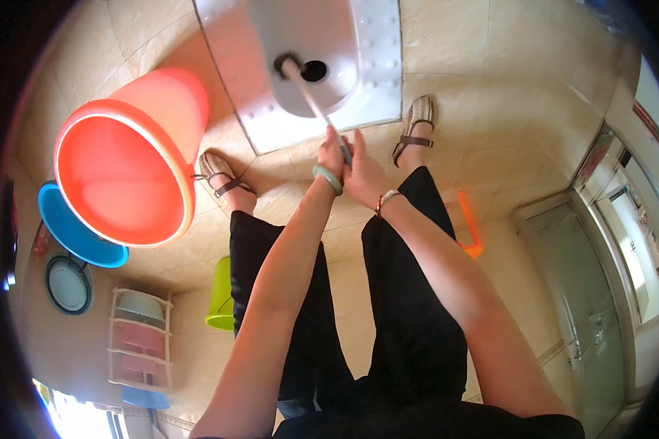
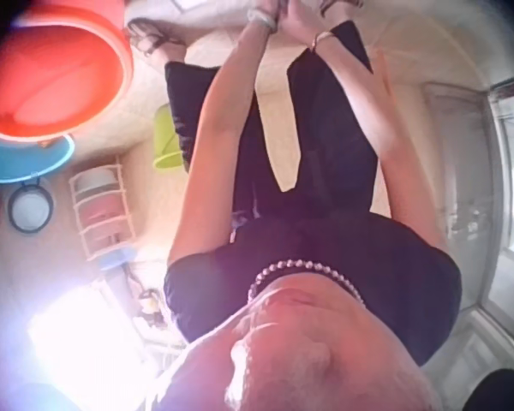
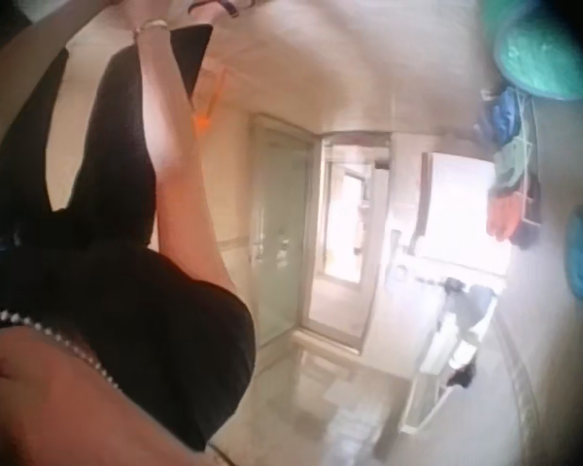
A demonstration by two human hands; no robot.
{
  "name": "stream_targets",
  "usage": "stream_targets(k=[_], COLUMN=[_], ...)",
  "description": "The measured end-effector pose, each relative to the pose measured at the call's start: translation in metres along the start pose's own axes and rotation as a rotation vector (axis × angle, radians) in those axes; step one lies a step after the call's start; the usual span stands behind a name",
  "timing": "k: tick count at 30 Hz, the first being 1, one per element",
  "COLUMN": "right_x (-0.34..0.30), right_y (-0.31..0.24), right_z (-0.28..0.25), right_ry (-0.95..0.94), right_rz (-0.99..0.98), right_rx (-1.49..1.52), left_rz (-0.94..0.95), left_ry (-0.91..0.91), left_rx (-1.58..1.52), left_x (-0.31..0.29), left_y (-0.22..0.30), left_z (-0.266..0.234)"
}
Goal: The person mops the tiled floor of a bathroom using a flat mop and a bucket of water. They then switch to a toilet brush to scrub the inside of a squat toilet, using water from a red basin to rinse the fixture.
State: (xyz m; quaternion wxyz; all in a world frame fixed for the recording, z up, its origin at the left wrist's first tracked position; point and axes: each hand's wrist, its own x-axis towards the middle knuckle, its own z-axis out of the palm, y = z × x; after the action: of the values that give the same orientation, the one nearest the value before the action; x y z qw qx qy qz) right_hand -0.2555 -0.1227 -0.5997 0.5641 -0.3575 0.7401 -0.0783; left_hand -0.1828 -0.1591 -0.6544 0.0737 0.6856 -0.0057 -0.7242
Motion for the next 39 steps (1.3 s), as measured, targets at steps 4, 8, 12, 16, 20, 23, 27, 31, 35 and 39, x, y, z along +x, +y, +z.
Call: stream_targets(k=[4,8,12,16,20,23,27,31,35,39], right_x=[0.019,0.04,0.086,0.065,0.041,0.071,0.106,0.06,0.024,0.044], right_y=[-0.045,-0.012,-0.053,-0.083,-0.088,-0.071,-0.097,-0.008,-0.06,-0.088], right_z=[-0.05,-0.092,-0.134,-0.094,-0.078,-0.1,-0.141,-0.106,-0.054,-0.075], right_ry=[-0.593,-0.516,-0.53,-0.731,-0.692,-0.689,-0.548,-0.384,-0.691,-0.59], right_rz=[0.313,0.122,0.074,0.458,0.553,0.51,0.08,-0.124,0.653,0.571], right_rx=[-0.256,-0.874,-1.124,-0.422,-0.063,-0.537,-1.319,-0.891,0.065,-0.316], left_rz=[-0.174,-0.329,-0.371,-0.27,-0.266,-0.396,-0.455,-0.349,-0.305,-0.372], left_ry=[0.021,-0.174,-0.239,-0.013,0.023,-0.132,-0.297,-0.228,-0.034,-0.139], left_rx=[-0.305,-0.571,-0.743,-0.554,-0.374,-0.676,-0.919,-0.668,-0.382,-0.328], left_x=[0.018,0.048,0.054,0.038,0.009,0.047,0.071,0.039,0.01,0.038], left_y=[-0.032,-0.053,0.008,-0.022,-0.014,-0.019,0.041,-0.002,-0.041,-0.029], left_z=[0.004,0.082,0.126,0.057,0.019,0.076,0.146,0.102,0.005,0.035])
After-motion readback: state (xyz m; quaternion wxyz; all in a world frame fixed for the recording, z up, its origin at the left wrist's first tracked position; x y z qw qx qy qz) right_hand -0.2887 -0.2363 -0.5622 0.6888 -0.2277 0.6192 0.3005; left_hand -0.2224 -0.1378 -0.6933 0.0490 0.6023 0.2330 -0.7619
